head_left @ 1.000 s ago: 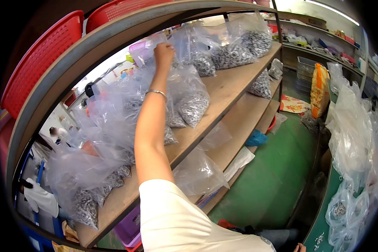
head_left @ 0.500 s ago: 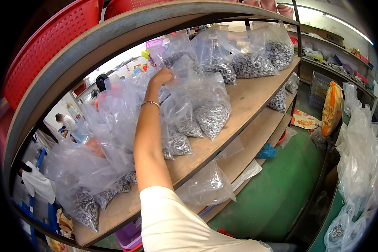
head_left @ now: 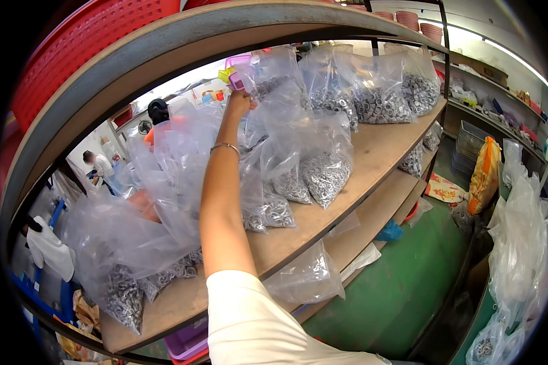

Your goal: The person sorts small silver metal fasteners on a green table, picking them up by hand and placing them into clear plastic bags. The person repeatedly scoops fasteners from a large pile and transfers them into bags, occasionally adjusting the pile.

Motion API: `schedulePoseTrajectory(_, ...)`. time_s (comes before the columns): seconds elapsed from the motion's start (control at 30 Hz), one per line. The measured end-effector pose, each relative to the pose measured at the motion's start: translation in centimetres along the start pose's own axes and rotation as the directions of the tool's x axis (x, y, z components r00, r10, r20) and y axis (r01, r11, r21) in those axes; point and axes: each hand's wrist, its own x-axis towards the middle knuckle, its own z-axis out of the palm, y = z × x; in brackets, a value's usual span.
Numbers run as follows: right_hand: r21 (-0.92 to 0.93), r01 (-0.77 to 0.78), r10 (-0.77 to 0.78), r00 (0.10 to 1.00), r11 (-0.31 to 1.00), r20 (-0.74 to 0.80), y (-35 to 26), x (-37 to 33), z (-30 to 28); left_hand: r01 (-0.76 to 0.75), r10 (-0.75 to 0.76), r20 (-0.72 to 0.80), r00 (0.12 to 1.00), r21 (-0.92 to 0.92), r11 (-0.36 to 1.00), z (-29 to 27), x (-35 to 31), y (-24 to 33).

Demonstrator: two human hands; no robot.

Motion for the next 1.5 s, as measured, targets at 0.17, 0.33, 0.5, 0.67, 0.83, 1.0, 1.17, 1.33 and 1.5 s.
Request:
schedulePoseTrajectory(0.17,-0.016,0.037,-0.037,0.999,0.999,0.036,2.1,-0.6,0.6,-0.106,0.116,-0.207,0.971,0.058,0.993,-0.1,0.3,-4.6)
schedulePoseTrajectory(0.33,-0.033,0.001,0.000,1.000,0.999,0.012,0.6,-0.6,-0.1,0.197,-0.199,-0.040,0.979,0.423,0.885,0.6,0.2,-5.7)
schedulePoseTrajectory(0.5,0.021,-0.048,0.049,0.998,0.999,-0.027,-1.8,-0.2,-2.2,0.125,-0.045,-0.205,0.978,0.400,0.908,3.1,2.0,-6.5)
schedulePoseTrajectory(0.67,0.359,-0.223,0.228,0.973,0.906,0.030,-2.8,0.0,0.1,-0.177,0.628,-0.173,0.759,0.873,0.455,-3.7,10.4,-11.4)
schedulePoseTrajectory(0.83,0.246,-0.338,0.367,0.926,0.909,-0.085,-5.5,0.3,-4.5,-0.444,0.448,-0.344,0.825,0.095,0.891,7.1,14.4,-0.1)
schedulePoseTrajectory(1.0,0.211,-0.446,0.483,0.856,0.870,-0.182,-4.9,-3.8,-7.9,-0.564,0.620,0.080,0.781,-0.336,0.754,24.9,-11.0,26.6)
schedulePoseTrajectory(1.17,0.116,-0.639,0.626,0.673,0.760,-0.395,-4.8,-10.7,-12.9,-0.284,0.956,0.255,0.145,-0.915,0.287,27.6,-41.7,46.4)
schedulePoseTrajectory(1.33,0.049,-0.796,0.729,0.526,0.604,-0.438,-3.9,-16.2,-16.4,0.186,0.942,0.183,-0.280,-0.953,0.241,27.2,-63.7,51.7)
schedulePoseTrajectory(1.5,-0.013,-0.871,0.767,0.440,0.492,-0.467,-1.5,-19.6,-18.1,0.277,0.950,-0.060,-0.307,-0.960,0.029,24.1,-81.9,57.2)
